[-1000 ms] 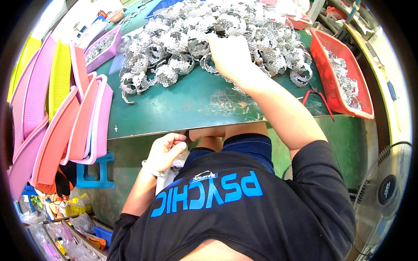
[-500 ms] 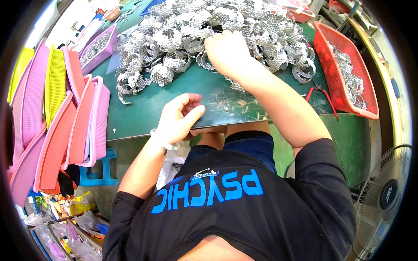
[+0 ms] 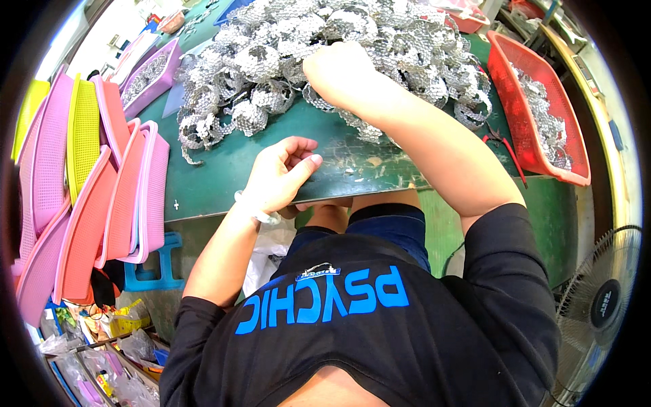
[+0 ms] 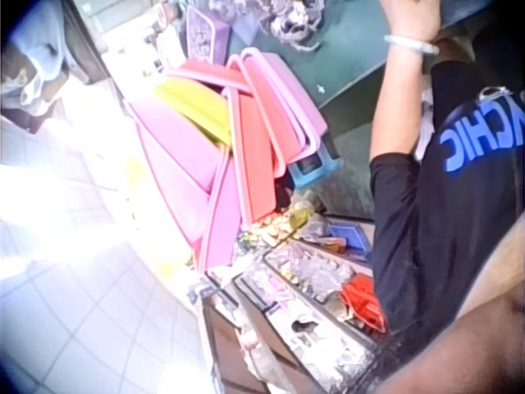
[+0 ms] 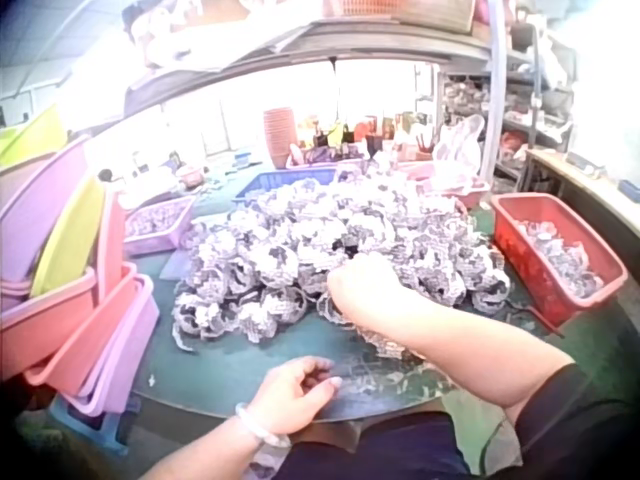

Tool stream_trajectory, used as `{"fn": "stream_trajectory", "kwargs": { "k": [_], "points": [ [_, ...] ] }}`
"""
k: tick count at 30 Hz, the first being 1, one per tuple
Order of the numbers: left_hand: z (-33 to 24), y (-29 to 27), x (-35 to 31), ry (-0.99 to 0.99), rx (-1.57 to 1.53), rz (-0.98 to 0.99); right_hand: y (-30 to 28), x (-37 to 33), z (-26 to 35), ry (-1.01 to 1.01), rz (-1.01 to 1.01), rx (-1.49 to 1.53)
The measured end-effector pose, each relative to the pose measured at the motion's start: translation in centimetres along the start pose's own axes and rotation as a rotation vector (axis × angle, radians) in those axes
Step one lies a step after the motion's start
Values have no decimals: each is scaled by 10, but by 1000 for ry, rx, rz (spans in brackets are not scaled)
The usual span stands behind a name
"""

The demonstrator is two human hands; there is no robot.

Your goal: The person sits at a green workbench and uses their hands to pick up, separate, and connect small, silver-colored metal mesh pieces. They repeatedly manipulate the mesh, pulling it apart and joining sections together, while a large pile of similar mesh sits on the table.

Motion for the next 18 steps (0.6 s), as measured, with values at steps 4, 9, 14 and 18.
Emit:
{"fn": "stream_trajectory", "kwargs": {
  "k": [4,9,14,18],
  "points": [
    [0,-3,0,-26,-22,9,-21,1,4,68,4,42],
    [6,-7,-3,-40,-171,-54,-20,3,3,103,2,279],
    [-1,-15,-6,9,-447,-184,-5,-9,-5,183,55,1125],
    [-13,-21,-10,142,-530,-253,8,-29,8,332,111,1585]
  ]
}}
Point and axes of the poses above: each hand's wrist, its own x-axis towards the middle knuckle, its own y-axis out of the palm, z = x × y, the point moved 5 cm from there along x, towards the middle knuckle, and after that the axes turned 10 degrees about y, right-handed, at the moved point
